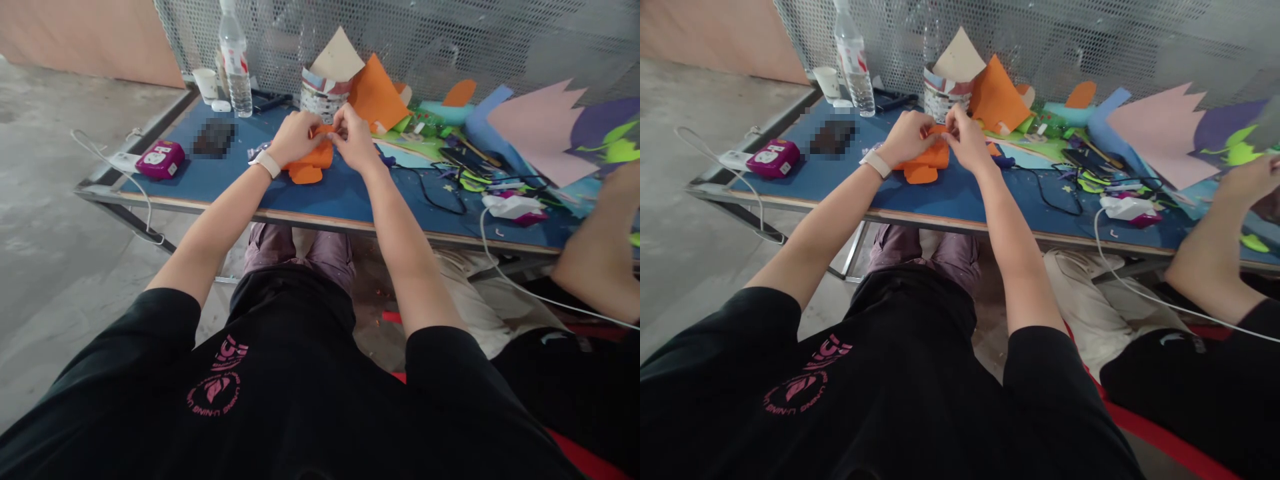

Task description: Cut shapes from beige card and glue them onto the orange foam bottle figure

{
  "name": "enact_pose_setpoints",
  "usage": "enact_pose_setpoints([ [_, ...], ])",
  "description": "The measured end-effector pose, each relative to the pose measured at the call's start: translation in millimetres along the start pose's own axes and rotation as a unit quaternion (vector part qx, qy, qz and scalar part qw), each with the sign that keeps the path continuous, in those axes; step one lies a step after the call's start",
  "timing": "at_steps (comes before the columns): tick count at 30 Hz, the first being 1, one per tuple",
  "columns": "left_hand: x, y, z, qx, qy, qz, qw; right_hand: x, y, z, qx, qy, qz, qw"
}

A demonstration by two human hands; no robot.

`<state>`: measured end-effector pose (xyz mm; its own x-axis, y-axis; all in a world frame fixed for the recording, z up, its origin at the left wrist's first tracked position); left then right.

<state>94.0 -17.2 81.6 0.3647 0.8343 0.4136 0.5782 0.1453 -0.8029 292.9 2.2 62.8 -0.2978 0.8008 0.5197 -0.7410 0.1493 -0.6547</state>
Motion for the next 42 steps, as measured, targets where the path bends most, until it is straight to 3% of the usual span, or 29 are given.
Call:
enact_pose_setpoints([
  [4,0,2,0,0.008,0.001,-0.006,1.000,-1,1,0,0.016,-0.012,-0.001,1.000],
  [12,-3,-4,-8,0.003,0.002,0.005,1.000,-10,-2,16,0.031,0.031,0.010,0.999],
  [21,1,5,1,0.044,0.027,-0.010,0.999,0,1,-1,0.027,-0.022,-0.018,0.999],
  [42,-7,-4,-13,0.027,0.012,0.012,0.999,-8,-6,0,0.057,0.025,-0.004,0.998],
])
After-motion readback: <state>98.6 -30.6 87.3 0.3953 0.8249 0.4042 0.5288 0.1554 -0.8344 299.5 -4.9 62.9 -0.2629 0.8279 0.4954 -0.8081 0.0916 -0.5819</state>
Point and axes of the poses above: each hand's wrist, its own x-axis towards the middle knuckle, its own y-axis out of the palm, z = x × y, the point moved 5 cm from there along x, towards the middle knuckle, and after that the axes turned 3 degrees about -x, right-handed, at the moved point
